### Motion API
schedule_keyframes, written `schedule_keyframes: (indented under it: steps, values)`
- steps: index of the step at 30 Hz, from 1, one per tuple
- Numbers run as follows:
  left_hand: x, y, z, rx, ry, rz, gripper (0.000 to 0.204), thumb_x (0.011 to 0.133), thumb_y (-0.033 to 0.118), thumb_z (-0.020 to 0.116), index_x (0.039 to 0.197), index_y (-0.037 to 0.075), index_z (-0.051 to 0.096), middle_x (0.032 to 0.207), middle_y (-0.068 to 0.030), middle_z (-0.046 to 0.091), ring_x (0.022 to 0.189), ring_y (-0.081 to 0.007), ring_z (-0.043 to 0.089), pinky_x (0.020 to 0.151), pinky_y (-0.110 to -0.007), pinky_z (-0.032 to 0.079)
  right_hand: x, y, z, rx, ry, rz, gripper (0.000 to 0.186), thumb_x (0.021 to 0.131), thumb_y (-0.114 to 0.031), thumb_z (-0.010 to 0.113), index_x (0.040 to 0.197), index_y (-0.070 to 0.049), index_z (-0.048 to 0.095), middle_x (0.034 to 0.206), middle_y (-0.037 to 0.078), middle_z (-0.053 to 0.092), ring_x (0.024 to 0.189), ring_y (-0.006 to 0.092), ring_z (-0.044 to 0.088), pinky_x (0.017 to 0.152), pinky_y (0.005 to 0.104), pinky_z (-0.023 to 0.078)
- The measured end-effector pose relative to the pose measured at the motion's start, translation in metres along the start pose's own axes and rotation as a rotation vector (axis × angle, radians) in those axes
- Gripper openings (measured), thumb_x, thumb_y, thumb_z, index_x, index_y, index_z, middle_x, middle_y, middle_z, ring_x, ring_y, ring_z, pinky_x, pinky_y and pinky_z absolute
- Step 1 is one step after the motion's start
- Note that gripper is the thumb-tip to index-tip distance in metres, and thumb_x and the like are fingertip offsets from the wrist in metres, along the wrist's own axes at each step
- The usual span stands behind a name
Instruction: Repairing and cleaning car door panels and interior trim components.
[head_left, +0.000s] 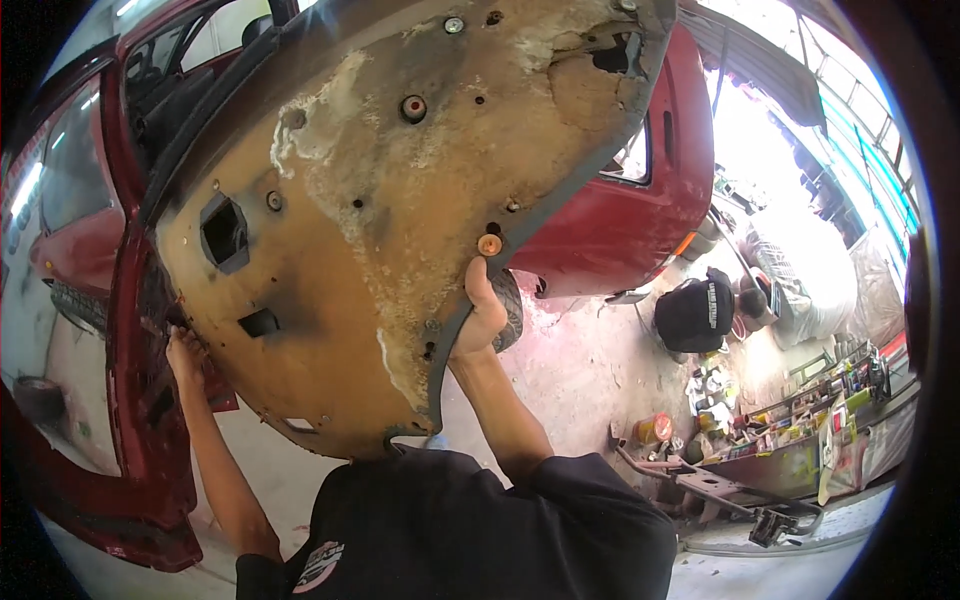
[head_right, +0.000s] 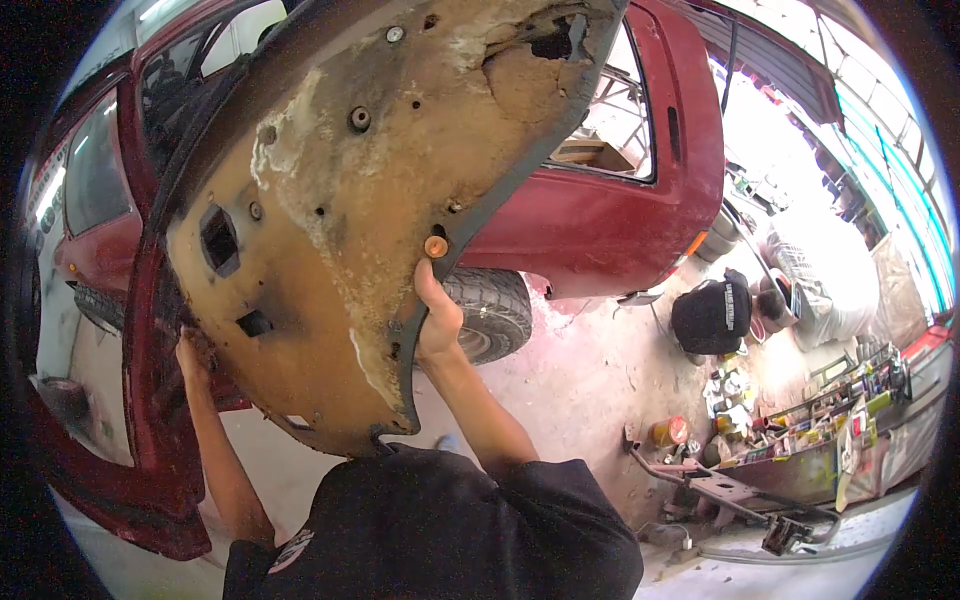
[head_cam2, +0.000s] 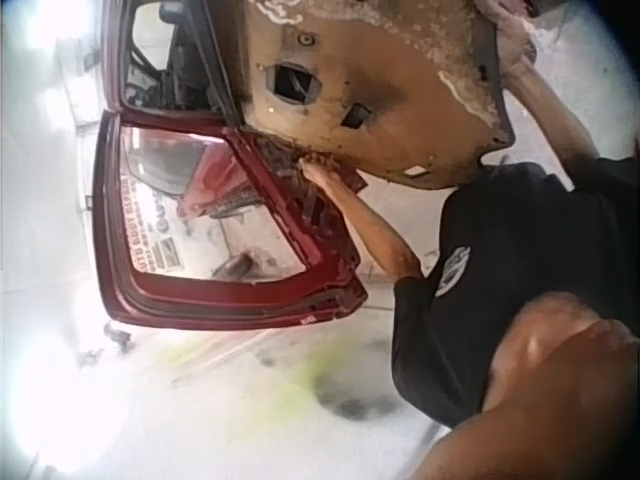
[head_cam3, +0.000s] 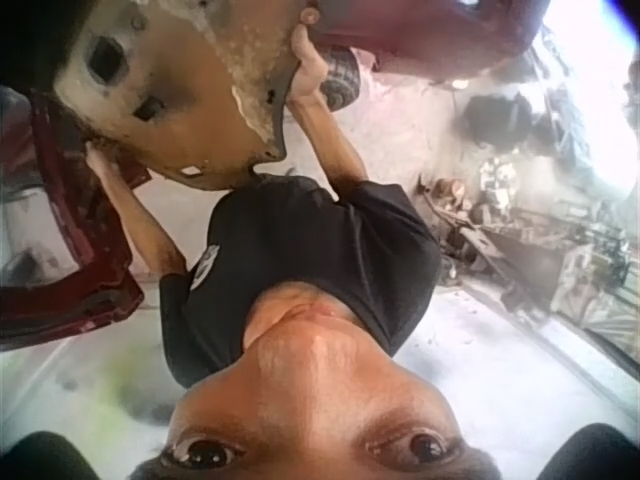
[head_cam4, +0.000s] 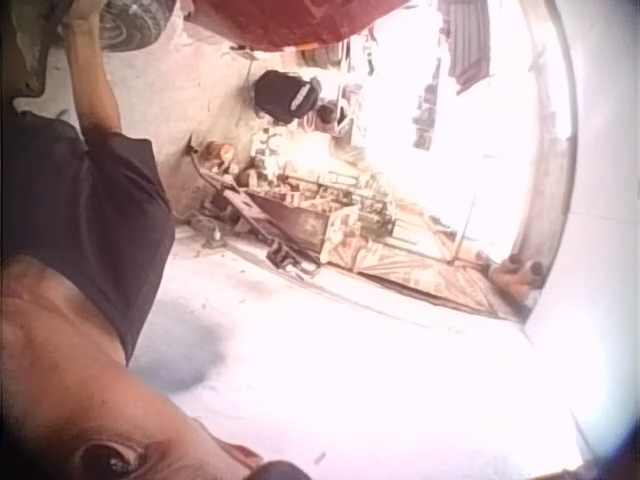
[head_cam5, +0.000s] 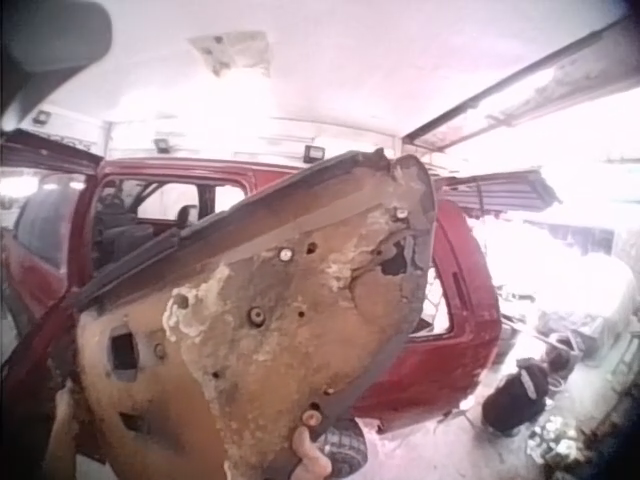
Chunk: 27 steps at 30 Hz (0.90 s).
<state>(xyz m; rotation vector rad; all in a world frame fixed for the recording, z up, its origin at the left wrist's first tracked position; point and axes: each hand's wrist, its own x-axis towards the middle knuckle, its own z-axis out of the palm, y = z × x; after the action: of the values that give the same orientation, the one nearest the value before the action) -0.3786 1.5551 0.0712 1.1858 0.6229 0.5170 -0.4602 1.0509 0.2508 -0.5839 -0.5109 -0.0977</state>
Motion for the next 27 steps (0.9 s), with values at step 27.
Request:
schedule_keyframes:
  steps: [27]
  values:
    - [-0.311, 0.031, 0.086, 0.362, -1.186, 0.197, 0.012, 0.088, -0.002, 0.076, 0.100, -0.004, 0.076, 0.093, -0.0121, 0.076, 0.082, -0.0170, 0.073, 0.074, -0.028, 0.057, 0.016, 0.034, 0.008, -0.180, 0.180, -0.045, 0.057, 0.107, -0.038, 0.048, 0.149, 0.001, 0.042, 0.146, 0.017, 0.054, 0.128, 0.0329, 0.057, 0.108, 0.0462, 0.046]
